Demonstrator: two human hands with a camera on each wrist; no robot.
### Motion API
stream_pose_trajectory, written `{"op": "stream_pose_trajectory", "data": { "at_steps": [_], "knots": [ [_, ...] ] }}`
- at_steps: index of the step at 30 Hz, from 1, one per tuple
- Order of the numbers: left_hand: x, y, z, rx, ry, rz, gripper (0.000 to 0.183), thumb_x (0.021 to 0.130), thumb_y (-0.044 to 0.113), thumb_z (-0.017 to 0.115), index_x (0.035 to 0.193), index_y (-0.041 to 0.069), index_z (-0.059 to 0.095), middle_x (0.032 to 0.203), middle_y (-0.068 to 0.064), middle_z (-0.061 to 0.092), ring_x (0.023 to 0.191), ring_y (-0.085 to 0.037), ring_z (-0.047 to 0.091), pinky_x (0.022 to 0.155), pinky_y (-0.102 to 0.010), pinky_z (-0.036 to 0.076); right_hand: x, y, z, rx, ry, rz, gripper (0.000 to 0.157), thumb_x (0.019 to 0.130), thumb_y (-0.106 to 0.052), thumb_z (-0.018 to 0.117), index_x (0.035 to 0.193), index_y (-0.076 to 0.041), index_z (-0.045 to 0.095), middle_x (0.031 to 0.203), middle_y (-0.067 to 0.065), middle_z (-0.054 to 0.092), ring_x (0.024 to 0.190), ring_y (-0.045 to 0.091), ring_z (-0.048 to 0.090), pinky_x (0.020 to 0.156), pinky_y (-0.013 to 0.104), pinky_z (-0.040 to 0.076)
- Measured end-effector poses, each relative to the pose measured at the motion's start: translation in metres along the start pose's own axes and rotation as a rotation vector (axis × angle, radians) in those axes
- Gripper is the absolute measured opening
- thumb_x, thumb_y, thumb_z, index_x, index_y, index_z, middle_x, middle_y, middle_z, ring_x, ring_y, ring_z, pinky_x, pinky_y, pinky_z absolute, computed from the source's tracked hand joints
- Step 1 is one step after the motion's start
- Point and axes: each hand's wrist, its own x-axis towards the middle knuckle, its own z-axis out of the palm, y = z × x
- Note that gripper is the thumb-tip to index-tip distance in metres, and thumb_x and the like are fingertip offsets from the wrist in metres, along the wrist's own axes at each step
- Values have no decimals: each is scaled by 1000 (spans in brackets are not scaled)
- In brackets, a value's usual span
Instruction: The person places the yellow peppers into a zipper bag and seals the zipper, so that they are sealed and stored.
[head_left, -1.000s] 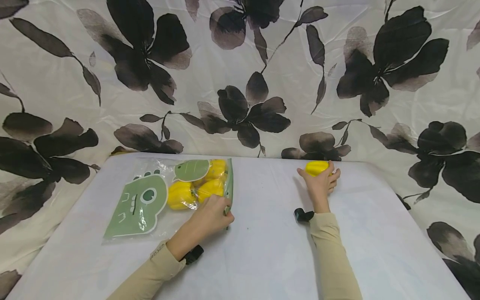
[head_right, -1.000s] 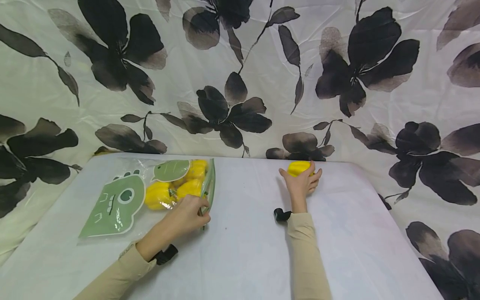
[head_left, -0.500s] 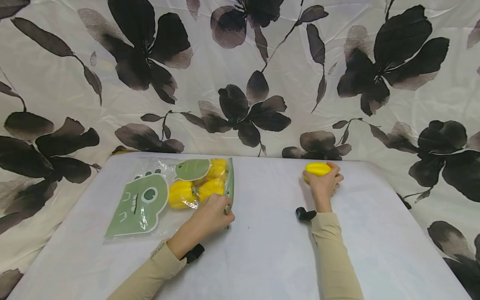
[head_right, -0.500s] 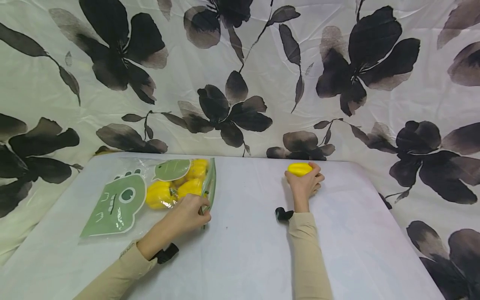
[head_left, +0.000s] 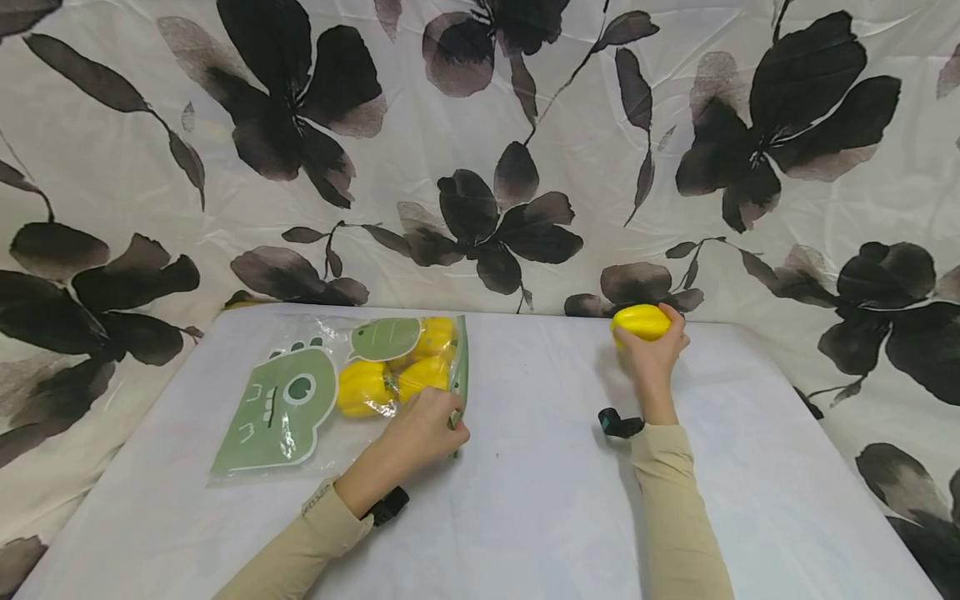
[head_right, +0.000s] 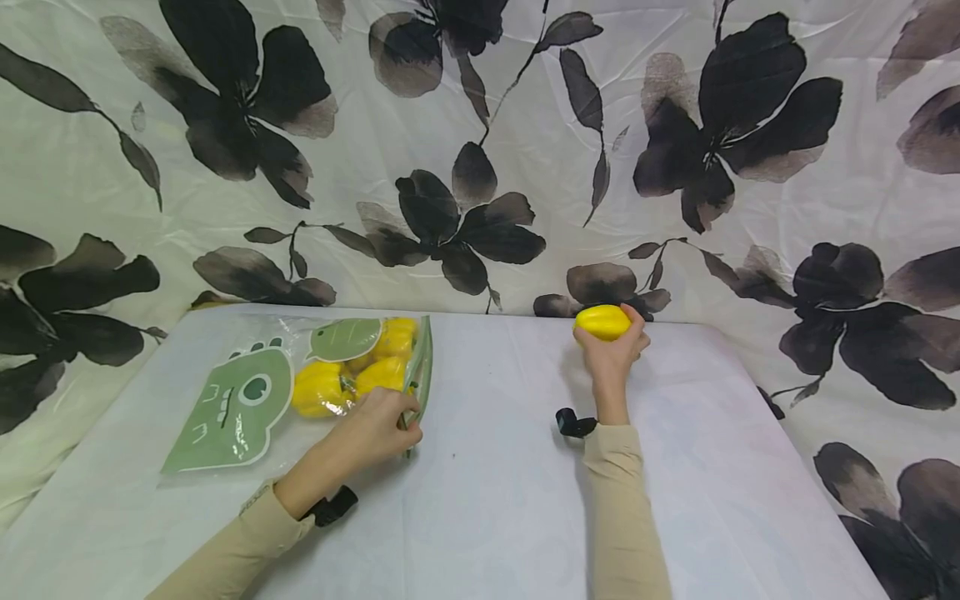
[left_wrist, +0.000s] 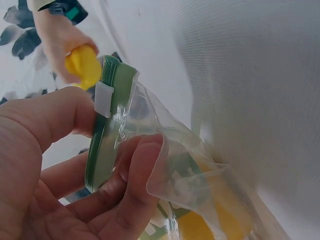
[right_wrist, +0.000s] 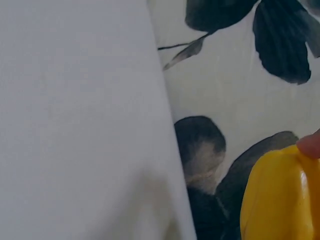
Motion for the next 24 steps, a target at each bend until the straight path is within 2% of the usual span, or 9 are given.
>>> {"op": "stream_pose_trajectory", "data": {
  "at_steps": [5, 10, 16, 20, 24],
  "knots": [
    [0, 0, -1, -5, -8, -9, 23, 76, 0, 69, 61, 10, 54, 52, 5, 39, 47, -8, 35, 43, -20, 30, -6, -15, 3, 170, -78, -64, 87, 78, -3, 75, 148, -19, 24, 146, 6, 25, 128, 19, 33, 108, 33, 33],
    [1, 1, -1, -10, -13, -18, 22, 76, 1, 69, 62, 11, 55, 52, 4, 42, 47, -9, 37, 43, -20, 31, -14, -25, 12, 335, -176, -118, 82, 82, 3, 71, 145, -15, 23, 139, 4, 33, 124, 18, 37, 106, 30, 38],
    [1, 1, -1, -10, -13, -28, 21, 77, 2, 69, 62, 10, 56, 53, 2, 45, 48, -10, 39, 43, -21, 33, -28, -30, 30, 509, -417, -193, 78, 84, 15, 63, 144, -12, 22, 139, 6, 35, 126, 22, 41, 107, 32, 40],
    [1, 1, -1, -8, -17, -28, 21, 77, 2, 70, 63, 10, 57, 54, 2, 47, 48, -10, 41, 43, -21, 34, -38, -27, 43, 515, -593, -160, 81, 83, 18, 62, 147, -12, 22, 142, 6, 30, 127, 25, 43, 104, 31, 42],
    [1, 1, -1, -5, -16, -32, 21, 77, 2, 70, 63, 10, 56, 53, 2, 46, 48, -10, 40, 43, -21, 33, -50, -20, 60, 433, -761, -81, 83, 81, 15, 62, 149, -13, 24, 144, 11, 28, 124, 31, 43, 102, 32, 43]
  ]
}}
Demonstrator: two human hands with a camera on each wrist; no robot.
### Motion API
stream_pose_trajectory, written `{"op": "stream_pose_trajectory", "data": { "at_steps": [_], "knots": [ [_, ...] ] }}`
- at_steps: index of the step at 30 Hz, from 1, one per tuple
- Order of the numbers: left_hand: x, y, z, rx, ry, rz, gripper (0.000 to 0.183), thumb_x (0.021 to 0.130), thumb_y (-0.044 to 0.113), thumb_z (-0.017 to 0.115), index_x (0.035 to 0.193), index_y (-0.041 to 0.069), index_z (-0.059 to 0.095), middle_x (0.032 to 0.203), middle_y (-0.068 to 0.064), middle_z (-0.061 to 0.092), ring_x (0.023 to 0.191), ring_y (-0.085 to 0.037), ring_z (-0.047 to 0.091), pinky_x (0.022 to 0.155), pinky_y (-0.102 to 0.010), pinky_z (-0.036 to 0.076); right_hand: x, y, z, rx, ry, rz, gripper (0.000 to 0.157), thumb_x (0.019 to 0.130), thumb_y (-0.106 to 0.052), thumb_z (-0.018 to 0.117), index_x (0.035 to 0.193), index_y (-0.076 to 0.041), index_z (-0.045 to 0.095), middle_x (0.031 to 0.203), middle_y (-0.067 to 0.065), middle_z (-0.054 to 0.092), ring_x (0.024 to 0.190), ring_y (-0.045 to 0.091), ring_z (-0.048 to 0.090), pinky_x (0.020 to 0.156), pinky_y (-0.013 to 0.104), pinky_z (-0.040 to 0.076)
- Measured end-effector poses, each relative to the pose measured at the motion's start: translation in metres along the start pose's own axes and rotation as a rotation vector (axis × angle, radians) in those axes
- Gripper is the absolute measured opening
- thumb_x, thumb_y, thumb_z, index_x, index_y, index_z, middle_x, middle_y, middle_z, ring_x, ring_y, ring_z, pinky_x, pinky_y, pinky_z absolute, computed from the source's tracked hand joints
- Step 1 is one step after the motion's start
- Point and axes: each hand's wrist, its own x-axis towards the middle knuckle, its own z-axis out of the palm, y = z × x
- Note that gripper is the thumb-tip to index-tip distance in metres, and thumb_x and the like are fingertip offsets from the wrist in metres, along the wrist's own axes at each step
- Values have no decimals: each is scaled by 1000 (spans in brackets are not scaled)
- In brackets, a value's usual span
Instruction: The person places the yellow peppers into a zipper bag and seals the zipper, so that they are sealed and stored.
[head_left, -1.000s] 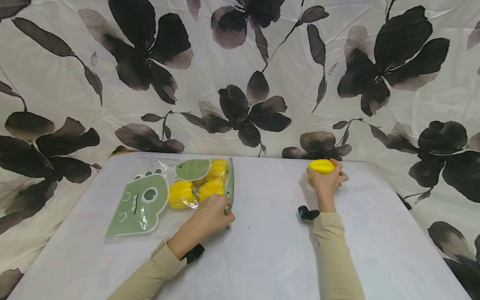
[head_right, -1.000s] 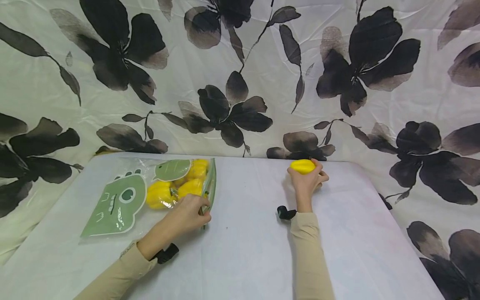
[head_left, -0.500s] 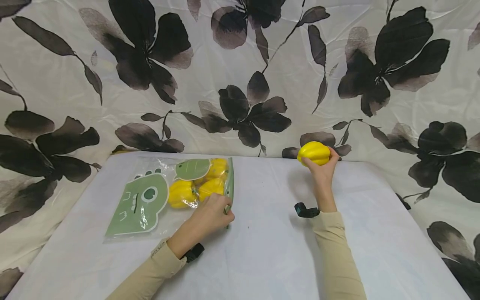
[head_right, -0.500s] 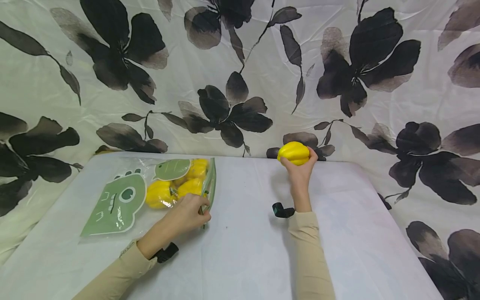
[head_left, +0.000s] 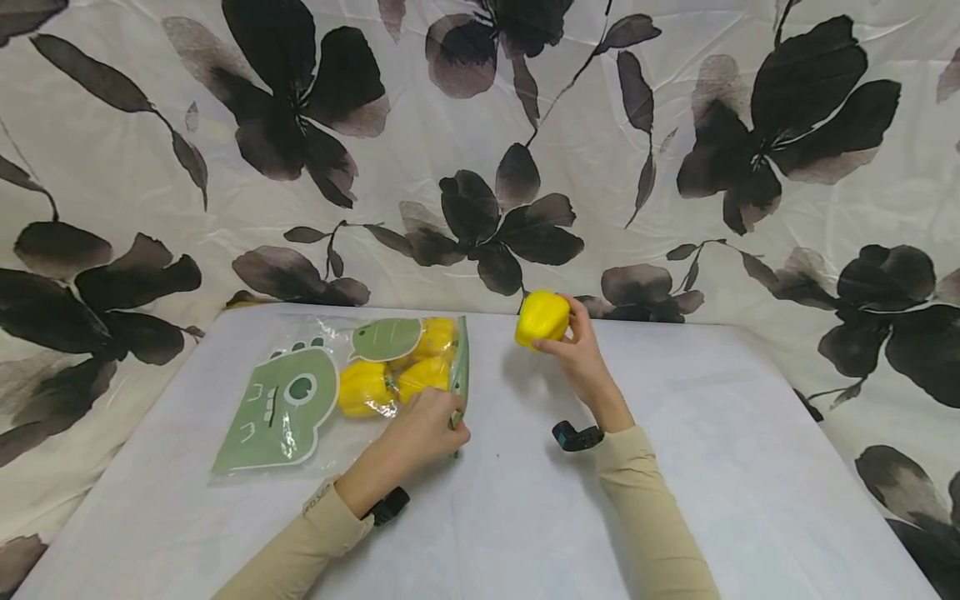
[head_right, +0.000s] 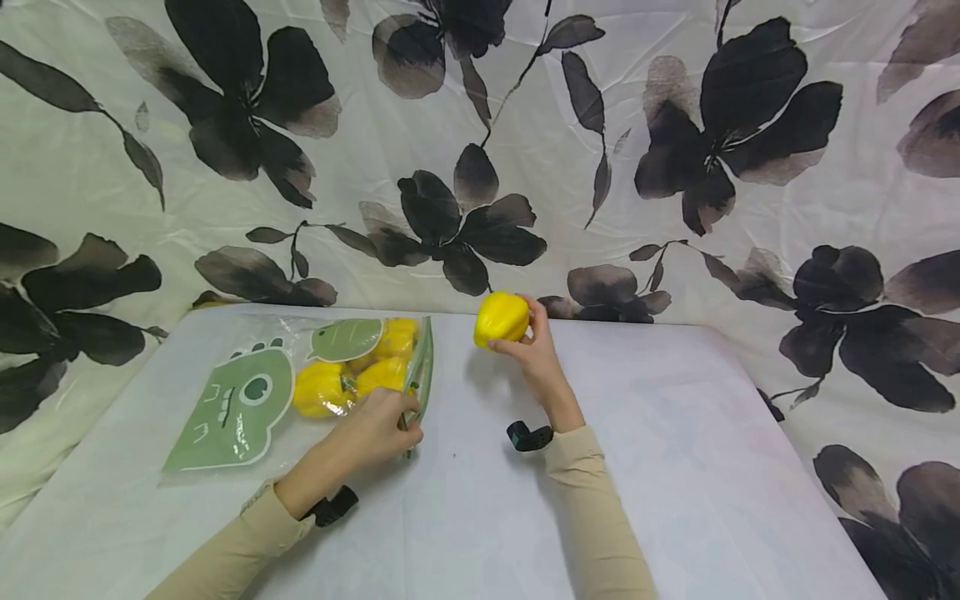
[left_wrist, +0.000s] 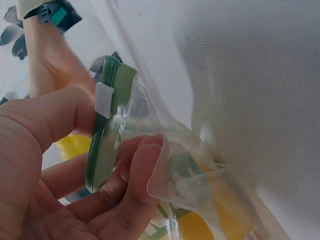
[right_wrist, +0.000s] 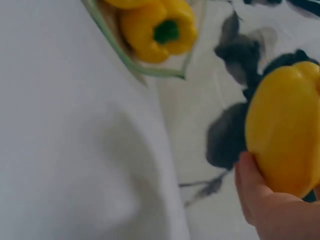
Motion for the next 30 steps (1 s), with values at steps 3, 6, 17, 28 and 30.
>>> {"op": "stream_pose_trajectory", "data": {
  "at_steps": [3, 6, 17, 28, 30],
  "knots": [
    [0, -1, 0, -3, 0, 2, 21, 76, 2, 70, 63, 10, 56, 53, 2, 44, 48, -9, 39, 43, -21, 33, 0, 13, 10, -98, -94, 102, 83, 81, 10, 64, 150, -14, 26, 144, 16, 32, 121, 33, 45, 99, 33, 43],
    [0, -1, 1, -5, -2, 11, 21, 76, 1, 70, 63, 10, 56, 53, 3, 44, 48, -9, 39, 43, -21, 32, -1, 25, 19, -197, -163, 167, 83, 79, 5, 68, 150, -15, 30, 143, 18, 37, 120, 32, 47, 97, 34, 43],
    [0, -2, 0, -5, -26, 64, 19, 76, 0, 71, 66, 9, 58, 54, 6, 38, 49, -8, 36, 45, -21, 31, -8, 46, 48, -270, -319, 193, 81, 81, -3, 70, 151, -10, 30, 147, 12, 39, 128, 29, 43, 111, 44, 31],
    [1, -2, -1, -21, -21, 92, 8, 75, -4, 69, 80, 2, 67, 58, 4, 43, 48, -7, 35, 44, -20, 32, -7, 47, 52, -301, -459, 263, 100, 88, -7, 69, 160, -21, 1, 164, 6, 14, 144, 29, 30, 118, 47, 19],
    [2, -1, -1, -23, -26, 79, 7, 75, -4, 69, 76, 3, 66, 57, 4, 43, 47, -7, 35, 44, -20, 31, -6, 46, 51, -316, -431, 275, 97, 89, -12, 69, 160, -23, 4, 163, 8, 14, 144, 32, 30, 117, 52, 17]
  ]
}}
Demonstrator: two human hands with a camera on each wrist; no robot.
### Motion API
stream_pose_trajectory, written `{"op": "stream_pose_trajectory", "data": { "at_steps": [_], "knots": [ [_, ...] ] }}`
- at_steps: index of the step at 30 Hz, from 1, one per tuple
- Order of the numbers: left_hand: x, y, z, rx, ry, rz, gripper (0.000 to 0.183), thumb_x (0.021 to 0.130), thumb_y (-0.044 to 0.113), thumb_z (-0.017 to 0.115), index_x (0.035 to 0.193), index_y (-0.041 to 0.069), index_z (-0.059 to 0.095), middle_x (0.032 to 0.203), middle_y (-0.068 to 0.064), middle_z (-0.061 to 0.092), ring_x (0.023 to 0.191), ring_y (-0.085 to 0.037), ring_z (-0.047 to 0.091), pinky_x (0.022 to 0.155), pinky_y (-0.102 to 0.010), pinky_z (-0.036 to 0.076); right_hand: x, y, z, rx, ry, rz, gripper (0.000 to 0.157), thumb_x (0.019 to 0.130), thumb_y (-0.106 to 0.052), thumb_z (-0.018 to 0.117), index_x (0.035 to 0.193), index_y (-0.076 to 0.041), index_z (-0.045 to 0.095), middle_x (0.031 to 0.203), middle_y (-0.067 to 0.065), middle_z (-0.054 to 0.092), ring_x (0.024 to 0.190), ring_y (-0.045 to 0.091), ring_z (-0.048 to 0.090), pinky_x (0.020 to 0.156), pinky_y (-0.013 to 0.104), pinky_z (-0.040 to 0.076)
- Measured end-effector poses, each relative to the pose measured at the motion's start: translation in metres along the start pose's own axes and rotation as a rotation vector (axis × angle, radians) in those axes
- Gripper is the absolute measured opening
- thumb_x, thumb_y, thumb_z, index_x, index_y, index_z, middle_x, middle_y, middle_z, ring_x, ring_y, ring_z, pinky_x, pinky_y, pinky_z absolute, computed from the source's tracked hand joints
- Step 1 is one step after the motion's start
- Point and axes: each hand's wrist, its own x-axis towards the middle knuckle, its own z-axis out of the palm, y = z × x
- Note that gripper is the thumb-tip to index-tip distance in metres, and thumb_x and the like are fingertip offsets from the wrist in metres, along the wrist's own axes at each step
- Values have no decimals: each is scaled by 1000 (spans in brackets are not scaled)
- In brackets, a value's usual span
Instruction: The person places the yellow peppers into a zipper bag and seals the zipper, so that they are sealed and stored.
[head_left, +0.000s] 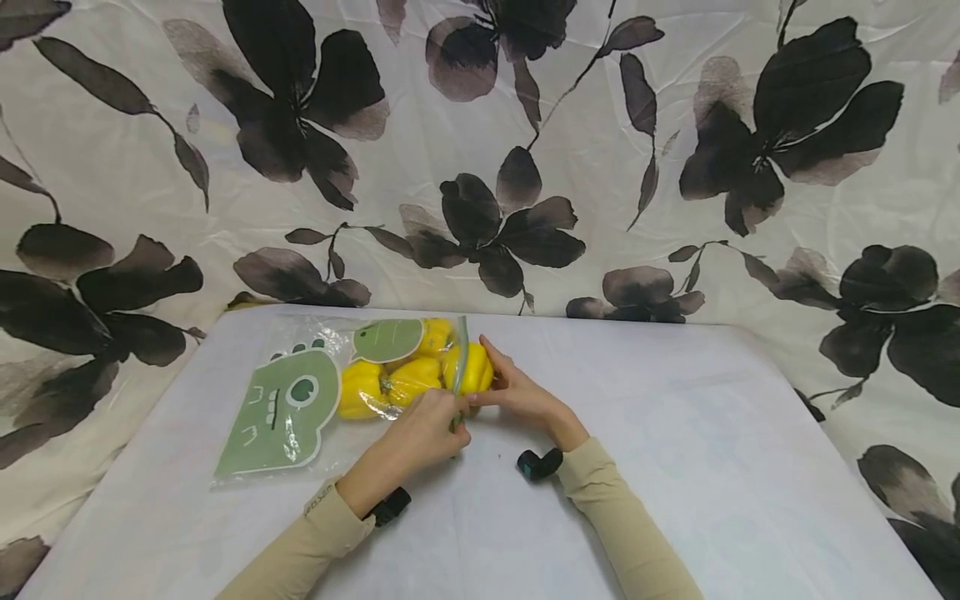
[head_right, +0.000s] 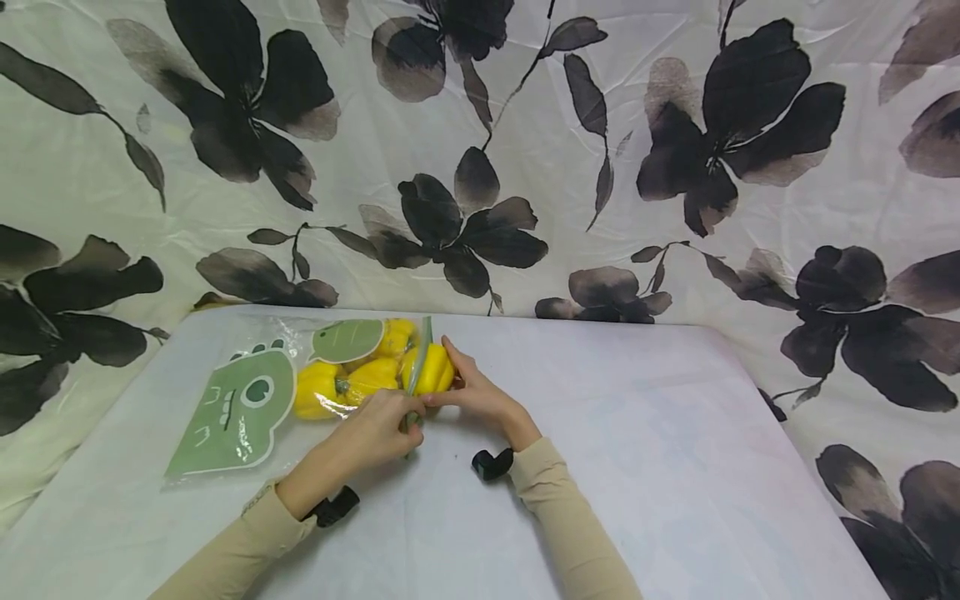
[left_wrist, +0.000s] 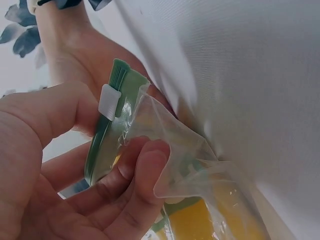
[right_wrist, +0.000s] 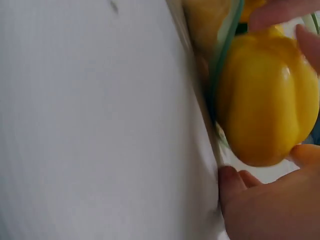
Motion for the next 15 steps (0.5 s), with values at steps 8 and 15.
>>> {"op": "stream_pose_trajectory", "data": {
  "at_steps": [8, 15],
  "knots": [
    [1, 1, -1, 3, -19, -33, 20, 76, -2, 70, 67, 10, 57, 53, 6, 36, 46, -6, 35, 44, -19, 30, -2, -5, -3, 73, 291, 34, 69, 91, -22, 67, 149, -5, 35, 140, 20, 41, 125, 33, 48, 106, 47, 40],
    [1, 0, 0, 15, -15, -10, 12, 75, -2, 69, 71, 6, 61, 57, 4, 39, 50, -8, 37, 45, -20, 32, -3, -4, -1, 145, 324, 48, 49, 90, -19, 70, 130, 1, 51, 112, 17, 52, 90, 20, 63, 87, 36, 55]
  ]
}}
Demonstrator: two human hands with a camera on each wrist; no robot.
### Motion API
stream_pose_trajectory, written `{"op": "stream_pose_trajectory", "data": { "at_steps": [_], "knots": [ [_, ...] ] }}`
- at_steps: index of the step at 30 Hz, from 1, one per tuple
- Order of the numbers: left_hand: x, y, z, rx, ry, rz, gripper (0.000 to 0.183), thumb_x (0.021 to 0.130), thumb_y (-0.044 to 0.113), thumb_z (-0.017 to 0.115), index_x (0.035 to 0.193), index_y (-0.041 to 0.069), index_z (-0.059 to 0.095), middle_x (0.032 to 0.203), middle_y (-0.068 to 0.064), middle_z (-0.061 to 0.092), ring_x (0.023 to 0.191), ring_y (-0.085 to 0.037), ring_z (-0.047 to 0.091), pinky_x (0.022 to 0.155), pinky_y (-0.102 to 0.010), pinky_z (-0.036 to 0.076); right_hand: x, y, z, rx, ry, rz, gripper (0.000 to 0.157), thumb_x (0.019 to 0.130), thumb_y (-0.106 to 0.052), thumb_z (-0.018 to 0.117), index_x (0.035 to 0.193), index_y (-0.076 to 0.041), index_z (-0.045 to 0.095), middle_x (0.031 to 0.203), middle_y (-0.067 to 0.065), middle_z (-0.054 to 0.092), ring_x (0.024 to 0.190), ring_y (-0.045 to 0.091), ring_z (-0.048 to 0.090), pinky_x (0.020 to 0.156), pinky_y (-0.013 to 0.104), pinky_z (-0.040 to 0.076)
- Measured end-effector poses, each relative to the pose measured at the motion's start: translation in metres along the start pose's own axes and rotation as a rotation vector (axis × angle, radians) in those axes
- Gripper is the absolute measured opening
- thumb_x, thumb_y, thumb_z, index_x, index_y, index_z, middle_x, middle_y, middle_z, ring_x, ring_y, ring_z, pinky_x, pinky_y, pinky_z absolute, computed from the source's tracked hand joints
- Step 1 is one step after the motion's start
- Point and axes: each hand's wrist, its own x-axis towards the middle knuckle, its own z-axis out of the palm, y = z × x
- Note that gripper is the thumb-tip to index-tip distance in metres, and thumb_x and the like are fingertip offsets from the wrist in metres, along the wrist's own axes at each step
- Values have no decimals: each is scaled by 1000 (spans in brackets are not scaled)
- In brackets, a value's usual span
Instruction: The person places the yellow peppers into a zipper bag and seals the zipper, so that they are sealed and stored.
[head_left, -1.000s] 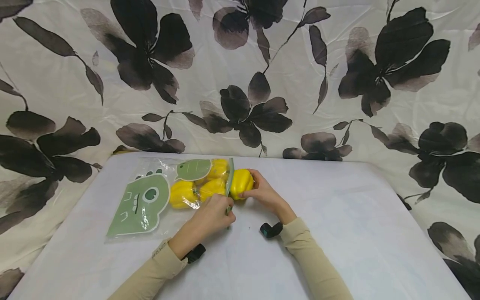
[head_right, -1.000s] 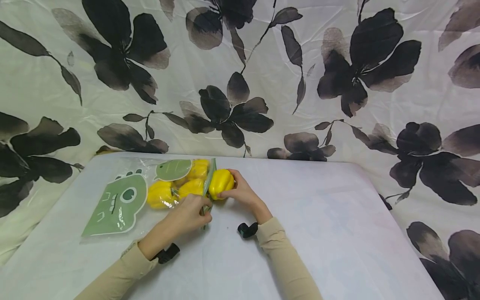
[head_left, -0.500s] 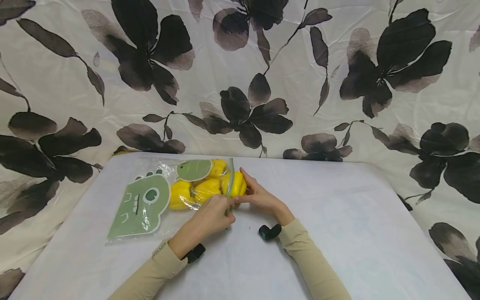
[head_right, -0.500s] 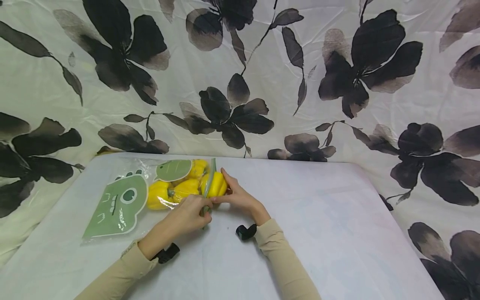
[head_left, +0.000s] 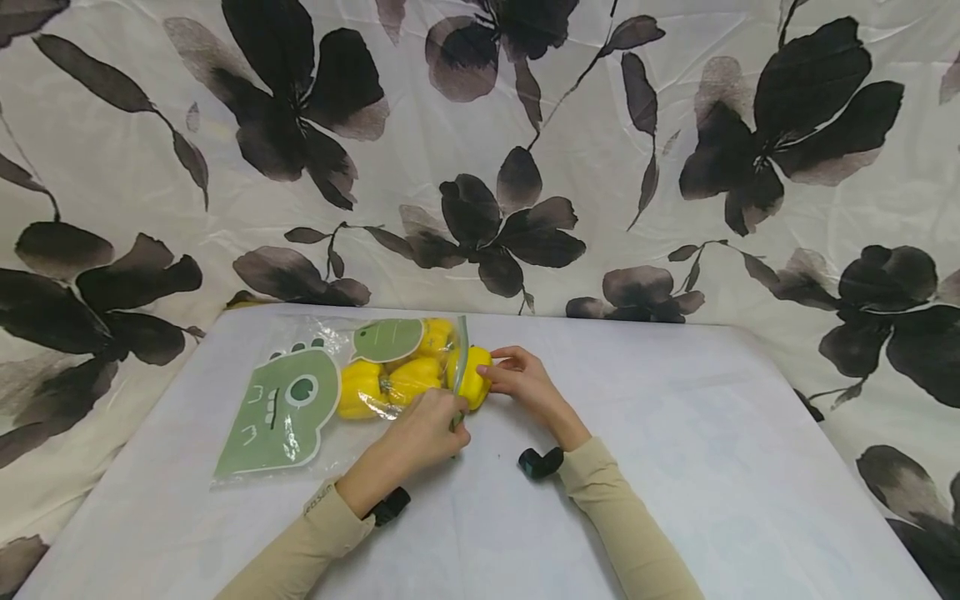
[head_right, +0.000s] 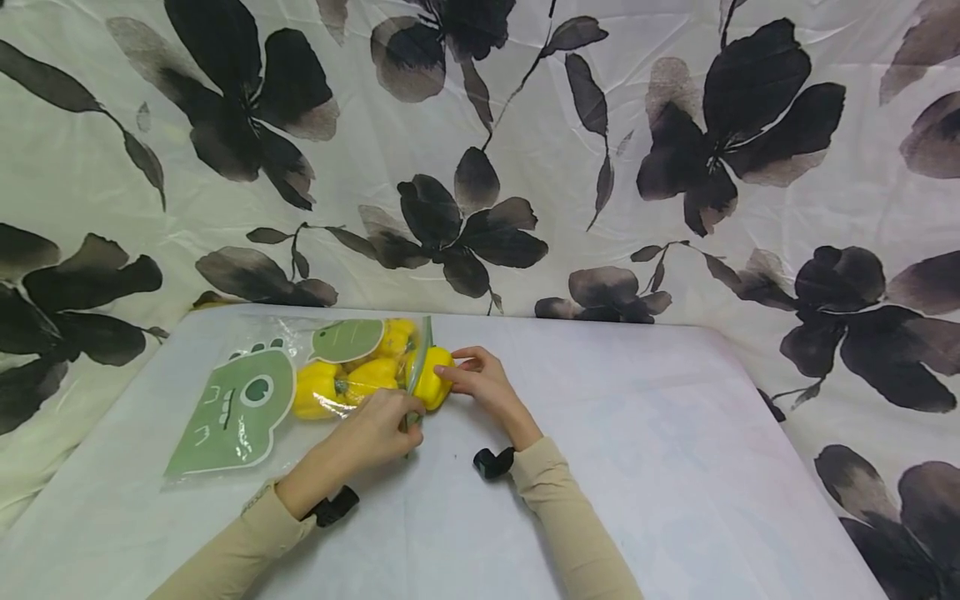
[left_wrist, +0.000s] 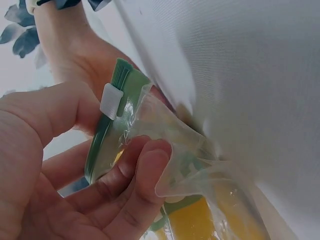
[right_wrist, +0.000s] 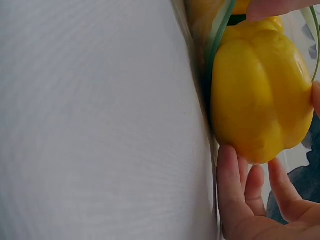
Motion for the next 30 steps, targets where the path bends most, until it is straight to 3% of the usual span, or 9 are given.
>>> {"op": "stream_pose_trajectory", "data": {
  "at_steps": [10, 17, 24, 30],
  "knots": [
    [-1, -2, 4, 18, 24, 45, 10, 74, -2, 69, 74, 7, 64, 59, 5, 39, 53, -7, 37, 46, -20, 32, -1, 7, -2, 93, -40, -64, 39, 92, -8, 67, 127, 4, 54, 96, 11, 65, 82, 18, 67, 85, 39, 55],
    [-1, -1, 4, 17, 24, 37, 7, 74, -1, 70, 80, 2, 69, 62, 3, 47, 54, -8, 44, 50, -21, 40, 1, 12, -8, 216, -101, -46, 32, 98, -1, 55, 126, 13, 57, 105, 12, 67, 96, 23, 65, 94, 38, 51],
    [-1, -1, 3, 33, 45, 47, 17, 74, -1, 70, 90, -2, 73, 81, -6, 66, 71, -14, 58, 69, -31, 54, 3, 15, -11, 206, -203, -64, 34, 99, -3, 49, 126, 17, 55, 118, 19, 66, 111, 28, 62, 104, 43, 43],
    [-1, -2, 4, 52, 43, 41, 20, 74, -1, 71, 93, -2, 74, 88, -10, 69, 74, -15, 60, 71, -32, 55, 1, 15, -11, 187, -297, -91, 38, 100, -7, 45, 130, 15, 53, 129, 25, 60, 123, 34, 56, 109, 45, 37]
  ]
}}
